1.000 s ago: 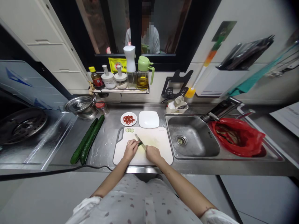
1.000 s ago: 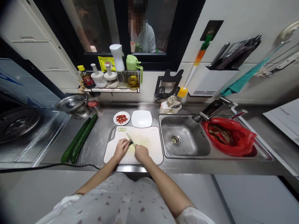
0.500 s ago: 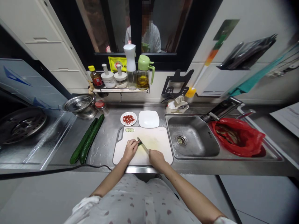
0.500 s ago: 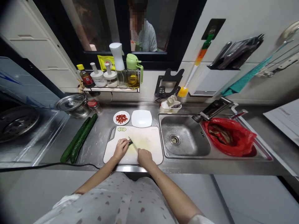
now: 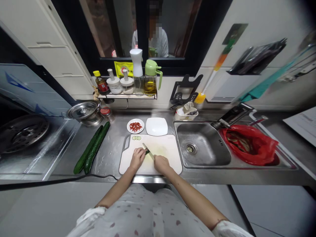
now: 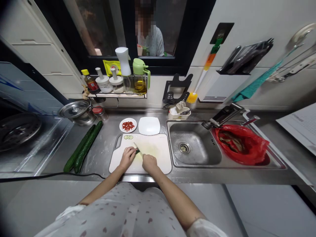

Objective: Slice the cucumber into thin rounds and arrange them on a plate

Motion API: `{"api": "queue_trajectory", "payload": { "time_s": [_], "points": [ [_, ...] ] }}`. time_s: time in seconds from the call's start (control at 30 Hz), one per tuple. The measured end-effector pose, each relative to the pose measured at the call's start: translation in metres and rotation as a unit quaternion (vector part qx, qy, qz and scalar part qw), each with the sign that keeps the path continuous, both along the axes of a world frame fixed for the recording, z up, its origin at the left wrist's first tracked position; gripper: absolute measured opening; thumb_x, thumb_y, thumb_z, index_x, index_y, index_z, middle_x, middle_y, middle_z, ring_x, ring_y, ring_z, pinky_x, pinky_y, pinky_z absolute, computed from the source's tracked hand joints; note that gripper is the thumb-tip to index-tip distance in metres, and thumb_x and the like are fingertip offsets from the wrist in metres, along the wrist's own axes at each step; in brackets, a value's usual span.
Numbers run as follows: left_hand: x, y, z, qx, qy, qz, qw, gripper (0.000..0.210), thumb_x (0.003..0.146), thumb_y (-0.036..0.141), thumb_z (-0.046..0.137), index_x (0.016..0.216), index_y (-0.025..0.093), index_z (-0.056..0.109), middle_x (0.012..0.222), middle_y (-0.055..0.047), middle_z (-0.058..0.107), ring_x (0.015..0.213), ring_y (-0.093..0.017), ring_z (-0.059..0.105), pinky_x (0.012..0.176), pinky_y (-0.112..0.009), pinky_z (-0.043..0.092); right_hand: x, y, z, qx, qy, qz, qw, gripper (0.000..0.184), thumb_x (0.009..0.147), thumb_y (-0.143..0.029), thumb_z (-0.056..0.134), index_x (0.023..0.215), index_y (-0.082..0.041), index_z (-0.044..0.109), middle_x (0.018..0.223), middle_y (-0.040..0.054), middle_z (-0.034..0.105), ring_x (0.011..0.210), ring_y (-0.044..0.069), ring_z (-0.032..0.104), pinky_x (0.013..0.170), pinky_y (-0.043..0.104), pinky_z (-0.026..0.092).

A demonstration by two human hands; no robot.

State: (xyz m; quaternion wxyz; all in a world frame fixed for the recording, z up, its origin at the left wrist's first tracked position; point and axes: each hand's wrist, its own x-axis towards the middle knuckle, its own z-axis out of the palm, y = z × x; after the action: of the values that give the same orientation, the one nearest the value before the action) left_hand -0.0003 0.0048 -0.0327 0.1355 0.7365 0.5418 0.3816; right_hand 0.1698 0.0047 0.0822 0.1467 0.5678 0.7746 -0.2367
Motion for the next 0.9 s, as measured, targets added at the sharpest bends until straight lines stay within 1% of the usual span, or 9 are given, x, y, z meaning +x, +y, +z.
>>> {"api": "queue_trajectory", "payload": {
  "time_s": [0.27,0.5,0.67,0.9],
  "points": [
    [0.000,0.000,0.001,0.002,-0.002,-0.001,1.000,0.025,0.091,0.022,0.044,0.108,0.022,0.063,0.098,-0.006,0.059,0.094,-0.018,0.051,0.083,-0.034,0.046,0.015,-0.014,-0.005,-0.002,-0.011,0.001,1.000,0.029,0.085,-0.014,0.040,0.107,-0.014,0.058,0.098,0.0153,0.067,0.096,0.023,0.063,0.076,0.030,0.044],
    [0.000,0.000,-0.002,0.009,-0.001,0.003,1.000,0.026,0.091,0.022,0.044,0.108,0.023,0.063,0.098,-0.006,0.059,0.094,-0.018,0.051,0.082,-0.035,0.046,0.007,-0.007,-0.006,0.006,-0.006,0.004,1.000,0.030,0.083,-0.010,0.040,0.106,-0.014,0.059,0.098,0.0147,0.068,0.098,0.022,0.063,0.078,0.030,0.043],
    [0.000,0.000,-0.001,0.009,-0.001,0.000,1.000,0.026,0.091,0.022,0.044,0.109,0.023,0.063,0.098,-0.006,0.059,0.094,-0.018,0.051,0.083,-0.035,0.046,0.001,-0.001,-0.005,-0.002,-0.009,0.003,1.000,0.031,0.083,-0.010,0.039,0.107,-0.014,0.059,0.098,0.0147,0.068,0.098,0.023,0.062,0.078,0.030,0.043],
    [0.001,-0.001,0.001,0.005,-0.006,-0.001,1.000,0.025,0.091,0.022,0.044,0.108,0.023,0.063,0.098,-0.006,0.059,0.094,-0.018,0.052,0.082,-0.035,0.046,0.004,-0.003,-0.006,0.008,-0.003,0.003,1.000,0.030,0.085,-0.014,0.038,0.107,-0.014,0.059,0.098,0.0145,0.068,0.098,0.023,0.062,0.077,0.030,0.044]
  ]
}}
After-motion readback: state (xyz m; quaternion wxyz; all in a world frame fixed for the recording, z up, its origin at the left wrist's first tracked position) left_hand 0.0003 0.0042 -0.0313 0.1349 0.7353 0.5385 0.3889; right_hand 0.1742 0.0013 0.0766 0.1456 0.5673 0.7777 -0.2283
